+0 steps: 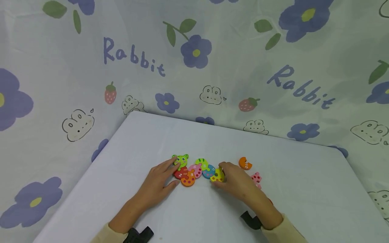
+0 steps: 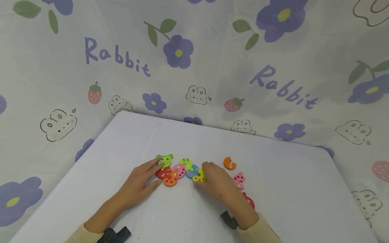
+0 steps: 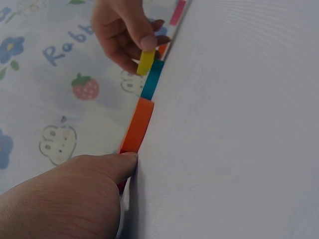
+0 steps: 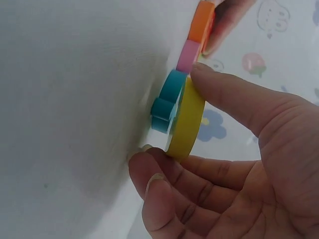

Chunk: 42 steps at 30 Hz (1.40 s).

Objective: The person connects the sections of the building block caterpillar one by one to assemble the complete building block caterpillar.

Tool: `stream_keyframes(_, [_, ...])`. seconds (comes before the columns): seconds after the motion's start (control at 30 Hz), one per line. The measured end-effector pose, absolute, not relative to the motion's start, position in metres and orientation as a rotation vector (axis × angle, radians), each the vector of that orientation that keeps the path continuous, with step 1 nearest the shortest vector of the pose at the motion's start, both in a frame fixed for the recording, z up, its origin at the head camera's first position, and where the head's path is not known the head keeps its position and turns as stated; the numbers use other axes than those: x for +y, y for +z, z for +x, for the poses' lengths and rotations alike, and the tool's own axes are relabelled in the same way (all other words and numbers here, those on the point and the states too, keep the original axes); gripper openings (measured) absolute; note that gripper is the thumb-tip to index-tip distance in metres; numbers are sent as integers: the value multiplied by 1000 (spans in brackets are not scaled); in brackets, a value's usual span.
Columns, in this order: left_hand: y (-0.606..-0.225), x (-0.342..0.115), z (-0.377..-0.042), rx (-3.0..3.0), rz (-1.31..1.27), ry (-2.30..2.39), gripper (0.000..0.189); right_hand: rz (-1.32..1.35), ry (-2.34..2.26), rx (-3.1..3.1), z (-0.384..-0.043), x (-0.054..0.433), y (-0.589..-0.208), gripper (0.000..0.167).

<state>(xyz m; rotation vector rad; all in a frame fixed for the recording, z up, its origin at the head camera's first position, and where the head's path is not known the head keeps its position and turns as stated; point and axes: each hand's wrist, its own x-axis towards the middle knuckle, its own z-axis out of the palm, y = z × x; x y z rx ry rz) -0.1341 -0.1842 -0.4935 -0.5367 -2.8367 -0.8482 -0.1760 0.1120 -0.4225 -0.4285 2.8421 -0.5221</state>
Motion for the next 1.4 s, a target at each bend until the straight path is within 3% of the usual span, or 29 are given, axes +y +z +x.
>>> stream_keyframes(1.2, [-492, -183, -135, -2838, -527, -838, 65, -351, -417, 2866, -170, 112, -424, 72])
stream_keyframes(1.4, [-491, -183, -134, -2842, -527, -835, 65, -375, -602, 2793, -165, 135, -413, 49])
